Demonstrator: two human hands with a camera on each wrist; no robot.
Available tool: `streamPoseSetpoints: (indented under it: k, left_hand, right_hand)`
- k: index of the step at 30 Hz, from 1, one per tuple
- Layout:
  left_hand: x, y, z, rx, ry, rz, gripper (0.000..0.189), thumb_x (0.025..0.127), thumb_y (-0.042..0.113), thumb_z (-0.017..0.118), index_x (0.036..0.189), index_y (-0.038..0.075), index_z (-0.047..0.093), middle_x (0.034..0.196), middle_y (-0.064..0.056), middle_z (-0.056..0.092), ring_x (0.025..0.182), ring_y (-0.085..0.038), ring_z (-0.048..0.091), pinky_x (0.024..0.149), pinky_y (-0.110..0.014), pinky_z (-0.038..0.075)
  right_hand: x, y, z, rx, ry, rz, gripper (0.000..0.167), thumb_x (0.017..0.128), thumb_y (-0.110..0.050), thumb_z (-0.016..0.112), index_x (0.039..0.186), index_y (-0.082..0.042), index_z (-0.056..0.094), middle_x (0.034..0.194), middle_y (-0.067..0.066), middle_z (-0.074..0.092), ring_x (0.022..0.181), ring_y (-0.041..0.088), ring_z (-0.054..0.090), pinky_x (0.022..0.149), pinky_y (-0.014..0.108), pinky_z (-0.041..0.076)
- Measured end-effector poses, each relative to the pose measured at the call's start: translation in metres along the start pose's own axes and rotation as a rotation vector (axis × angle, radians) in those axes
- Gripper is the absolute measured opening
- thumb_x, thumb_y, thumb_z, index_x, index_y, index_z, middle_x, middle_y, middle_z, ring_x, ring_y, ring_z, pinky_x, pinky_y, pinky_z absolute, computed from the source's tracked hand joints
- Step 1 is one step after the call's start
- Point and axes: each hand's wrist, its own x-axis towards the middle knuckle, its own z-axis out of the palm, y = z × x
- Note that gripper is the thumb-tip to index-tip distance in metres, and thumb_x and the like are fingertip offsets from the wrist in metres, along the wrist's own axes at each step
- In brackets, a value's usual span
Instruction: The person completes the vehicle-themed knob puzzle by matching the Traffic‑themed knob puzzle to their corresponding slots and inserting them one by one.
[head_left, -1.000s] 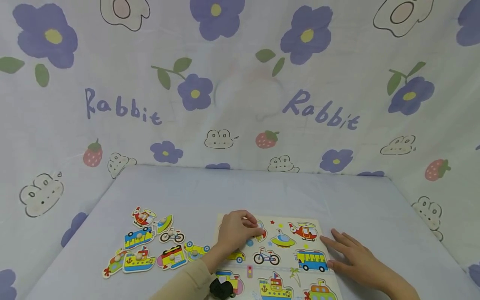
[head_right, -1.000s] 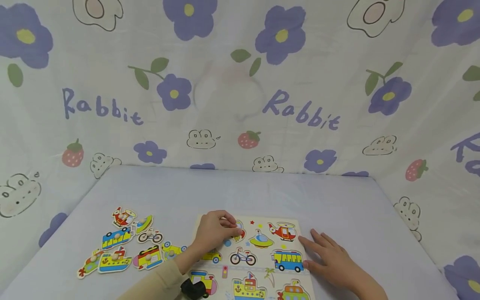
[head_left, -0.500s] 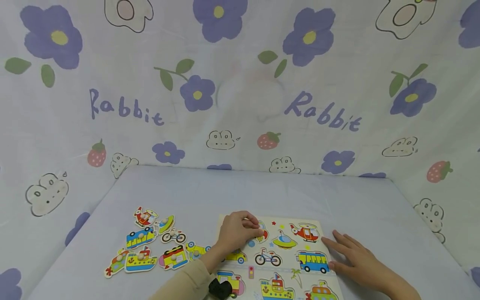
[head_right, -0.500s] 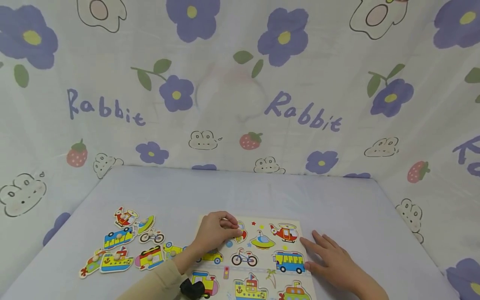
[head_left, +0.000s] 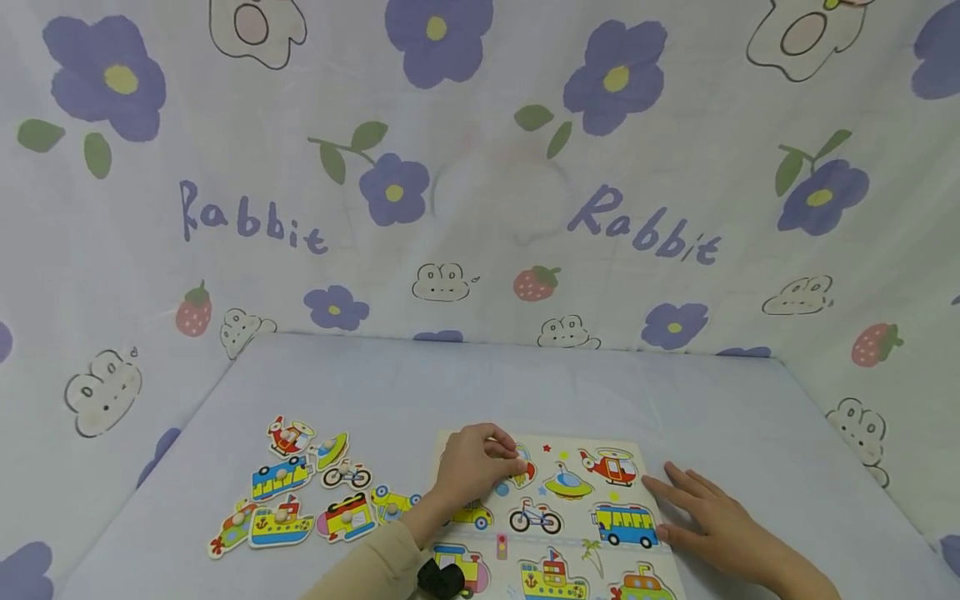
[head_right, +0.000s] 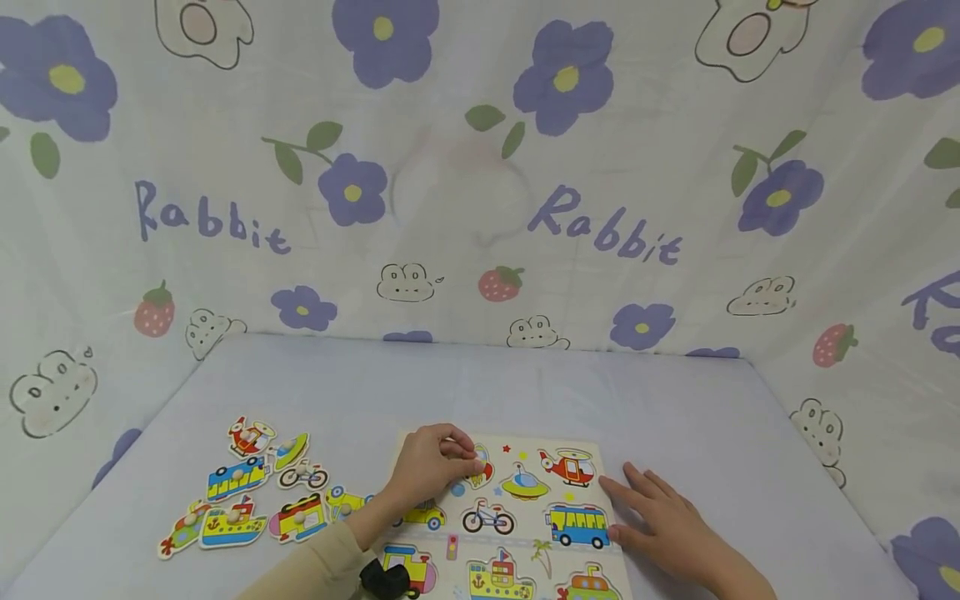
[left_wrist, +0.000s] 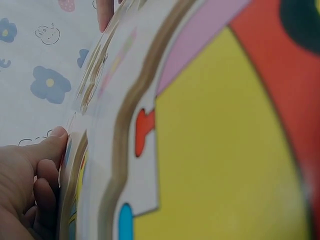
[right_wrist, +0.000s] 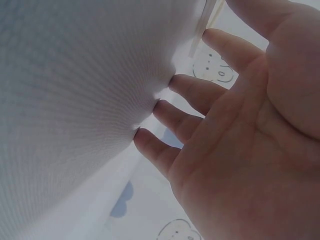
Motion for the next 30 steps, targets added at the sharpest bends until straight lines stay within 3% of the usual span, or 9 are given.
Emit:
streamPoseSetpoints:
  k: [30]
  left_hand:
    - [-0.0012, 0.0031, 0.0003, 0.030, 0.019, -0.006, 0.022, 0.080, 0.029, 0.084, 0.089, 0.018, 0.068, 0.076, 0.015, 0.069, 0.071, -0.005, 0.063, 0.065, -0.028, 0.049]
  right_hand:
    - [-0.0025, 0.0018, -0.0038, 0.031, -0.046, 0.017, 0.081, 0.080, -0.062, 0.069, 0.148, -0.023, 0.048, 0.157, 0.021, 0.024, 0.140, 0.054, 0.010, 0.094, 0.078, 0.018]
